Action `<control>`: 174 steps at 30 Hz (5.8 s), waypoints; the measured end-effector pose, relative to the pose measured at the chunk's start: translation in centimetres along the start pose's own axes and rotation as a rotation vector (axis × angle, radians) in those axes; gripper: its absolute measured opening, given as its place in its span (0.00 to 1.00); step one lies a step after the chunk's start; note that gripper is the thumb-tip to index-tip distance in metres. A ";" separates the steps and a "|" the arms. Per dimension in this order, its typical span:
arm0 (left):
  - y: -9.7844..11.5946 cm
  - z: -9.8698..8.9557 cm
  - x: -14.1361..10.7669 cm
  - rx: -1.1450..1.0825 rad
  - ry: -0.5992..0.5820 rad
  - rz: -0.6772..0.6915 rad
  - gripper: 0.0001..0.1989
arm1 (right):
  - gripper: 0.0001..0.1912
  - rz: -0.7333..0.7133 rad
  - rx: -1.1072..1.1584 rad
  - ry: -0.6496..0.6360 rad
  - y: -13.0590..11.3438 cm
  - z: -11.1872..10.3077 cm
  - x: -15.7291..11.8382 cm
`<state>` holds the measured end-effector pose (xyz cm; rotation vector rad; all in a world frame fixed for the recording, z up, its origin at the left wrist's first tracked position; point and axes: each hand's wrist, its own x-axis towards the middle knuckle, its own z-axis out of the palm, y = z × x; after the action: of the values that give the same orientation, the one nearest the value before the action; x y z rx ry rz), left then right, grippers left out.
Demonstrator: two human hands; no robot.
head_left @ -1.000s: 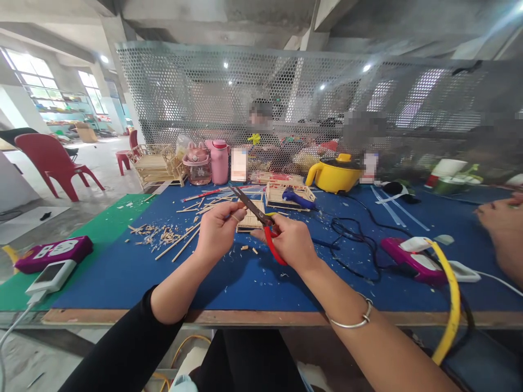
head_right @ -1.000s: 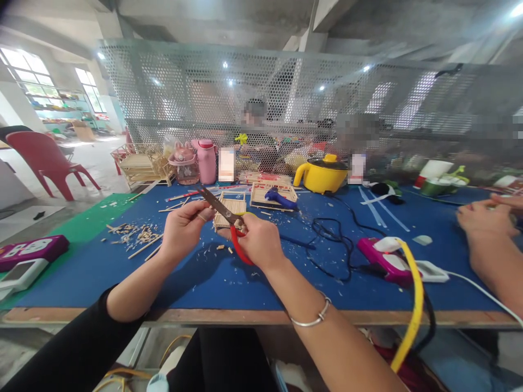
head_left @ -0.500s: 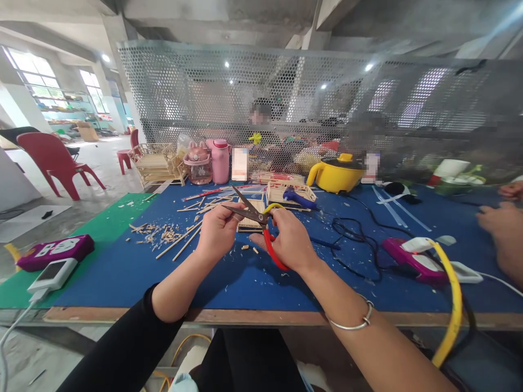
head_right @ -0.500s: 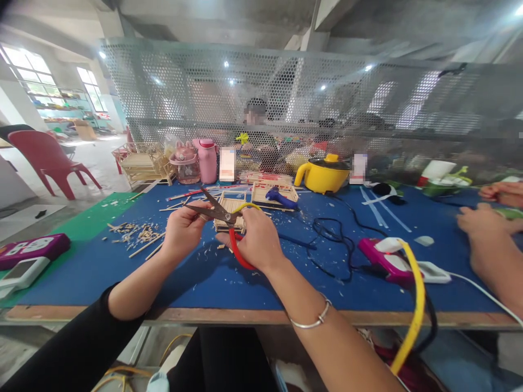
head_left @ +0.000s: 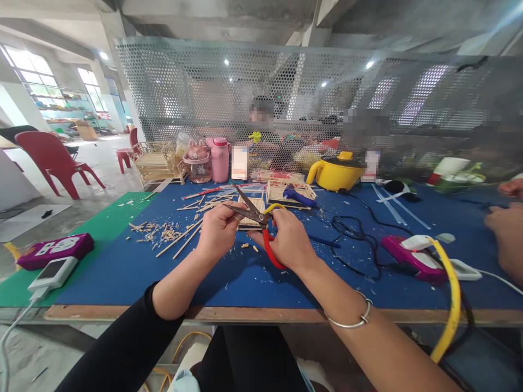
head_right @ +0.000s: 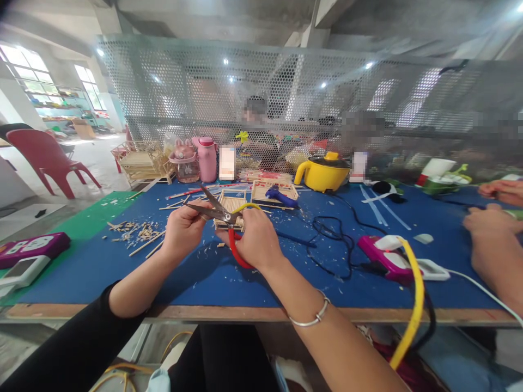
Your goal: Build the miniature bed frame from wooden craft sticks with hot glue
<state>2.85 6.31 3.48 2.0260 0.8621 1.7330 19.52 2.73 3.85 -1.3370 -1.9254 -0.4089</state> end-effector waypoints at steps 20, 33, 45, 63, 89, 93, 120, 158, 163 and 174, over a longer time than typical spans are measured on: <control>0.7 0.5 -0.3 0.098 -0.227 -0.066 0.07 | 0.15 0.439 0.756 -0.114 0.0 -0.3 1.0; 0.8 1.8 -0.8 -0.287 -0.163 -0.293 0.06 | 0.13 0.599 1.232 -0.146 0.7 1.4 0.7; 1.1 1.8 -0.1 -0.662 -0.061 -0.547 0.17 | 0.18 0.535 0.668 -0.093 -0.1 -0.5 0.7; 1.2 1.3 0.3 -0.695 0.020 -0.644 0.17 | 0.06 0.424 0.134 -0.191 5.4 -0.5 0.7; 0.2 1.2 0.0 -0.394 0.018 -0.476 0.08 | 0.19 0.024 0.195 -0.077 1.4 0.3 0.1; 0.4 1.0 -0.2 -0.320 0.021 -0.413 0.07 | 0.20 0.018 0.209 -0.095 1.4 0.3 0.1; 0.4 1.2 -0.3 -0.103 -0.046 -0.301 0.08 | 0.06 0.306 0.438 -0.065 0.5 0.5 0.1; 1.7 0.6 -0.4 -0.101 -0.114 -0.154 0.14 | 0.23 0.176 0.925 -0.358 -0.2 -0.3 -0.2; 1.8 0.4 -0.4 0.136 -0.055 -0.018 0.13 | 0.27 0.113 0.974 -0.434 -0.4 -0.7 -0.3; 1.9 -0.2 -0.2 0.247 -0.060 0.121 0.14 | 0.29 0.078 1.010 -0.419 -0.6 -0.7 -0.4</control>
<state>3.09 4.69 4.57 2.3203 0.9956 1.6882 19.29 1.75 4.12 -0.8168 -1.9323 0.8564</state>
